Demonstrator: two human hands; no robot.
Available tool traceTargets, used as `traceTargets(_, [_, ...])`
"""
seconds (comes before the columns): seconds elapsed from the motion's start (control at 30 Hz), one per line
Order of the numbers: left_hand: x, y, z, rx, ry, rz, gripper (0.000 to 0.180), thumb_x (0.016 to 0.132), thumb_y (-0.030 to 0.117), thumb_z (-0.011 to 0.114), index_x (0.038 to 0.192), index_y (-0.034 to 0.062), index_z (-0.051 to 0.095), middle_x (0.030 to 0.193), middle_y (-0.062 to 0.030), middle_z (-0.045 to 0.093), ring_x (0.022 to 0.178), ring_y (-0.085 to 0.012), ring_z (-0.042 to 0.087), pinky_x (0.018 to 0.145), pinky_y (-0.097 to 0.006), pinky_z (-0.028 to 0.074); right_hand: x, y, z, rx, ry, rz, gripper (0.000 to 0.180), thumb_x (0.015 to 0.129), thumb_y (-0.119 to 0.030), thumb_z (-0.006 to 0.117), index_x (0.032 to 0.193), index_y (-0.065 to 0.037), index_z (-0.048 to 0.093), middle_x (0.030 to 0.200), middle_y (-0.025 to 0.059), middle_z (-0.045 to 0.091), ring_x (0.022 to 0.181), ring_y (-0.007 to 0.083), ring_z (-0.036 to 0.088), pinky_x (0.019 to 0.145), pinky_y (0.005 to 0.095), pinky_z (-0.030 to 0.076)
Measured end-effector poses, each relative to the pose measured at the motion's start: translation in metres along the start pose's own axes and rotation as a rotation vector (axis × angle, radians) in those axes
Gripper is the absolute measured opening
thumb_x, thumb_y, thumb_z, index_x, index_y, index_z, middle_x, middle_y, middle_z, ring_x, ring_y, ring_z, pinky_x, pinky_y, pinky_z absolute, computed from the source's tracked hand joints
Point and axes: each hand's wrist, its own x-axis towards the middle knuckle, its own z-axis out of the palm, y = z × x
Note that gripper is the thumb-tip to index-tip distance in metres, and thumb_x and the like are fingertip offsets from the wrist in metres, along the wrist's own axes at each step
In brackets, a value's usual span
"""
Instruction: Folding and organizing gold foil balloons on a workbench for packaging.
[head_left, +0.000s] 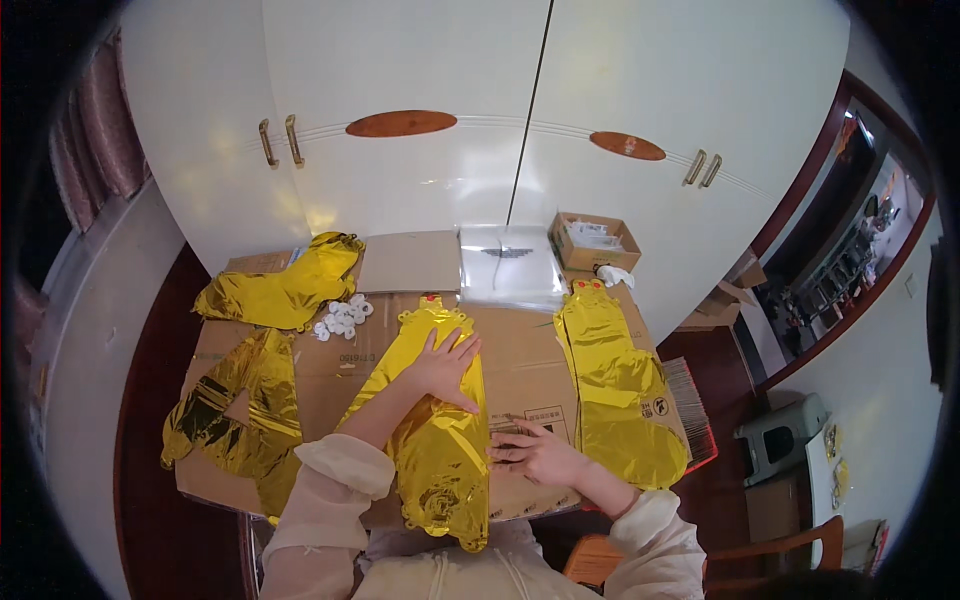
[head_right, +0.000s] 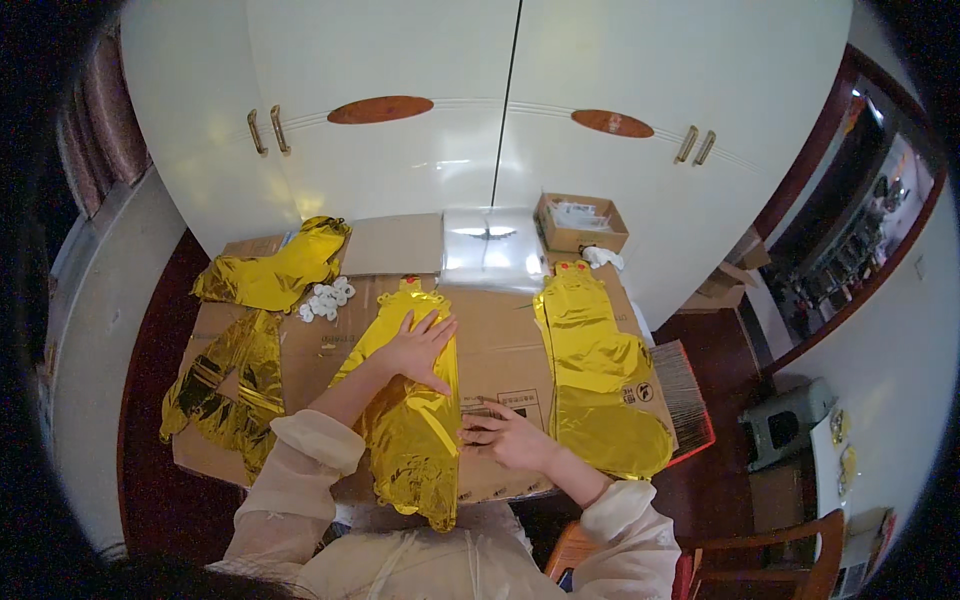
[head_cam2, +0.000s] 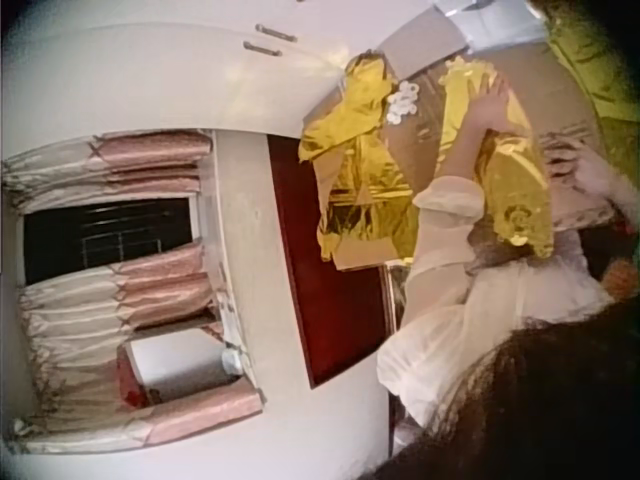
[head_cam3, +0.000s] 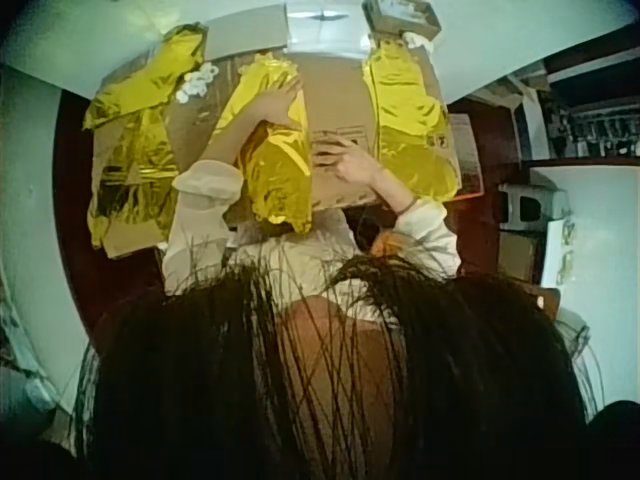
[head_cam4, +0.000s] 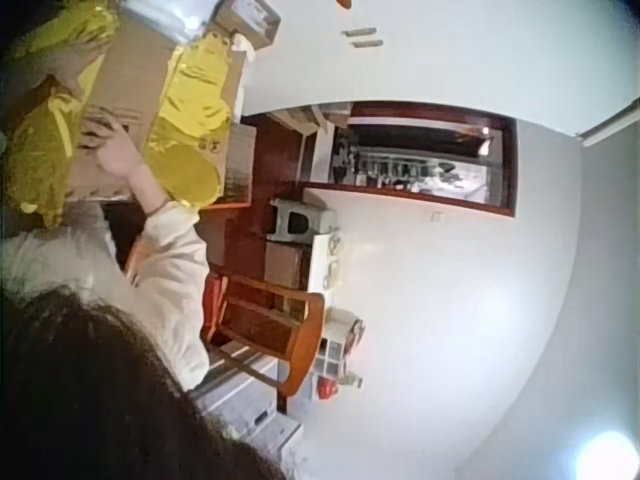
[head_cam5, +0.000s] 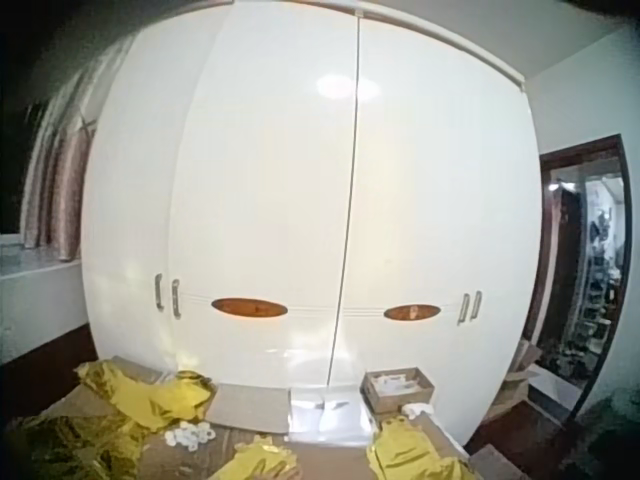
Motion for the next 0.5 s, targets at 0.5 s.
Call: traceTargets(0.5, [0.0008,0.0096,-0.0099,0.04,-0.007,-0.022,0.127,0.063,0.086,0.056,0.151,0.0019,0.017,0.159,-0.0143,0.017,0.147,-0.0333,0.012,0.114,-0.061,0.009,-0.0065,-0.0087,0.0028,0.106,0.008,0.058,0.049,0.071,-0.01,0.062,0.118,-0.024,0.068,0.134,-0.0069,0.058,0.133,0.0165,0.044,0.115,0.0497,0.025])
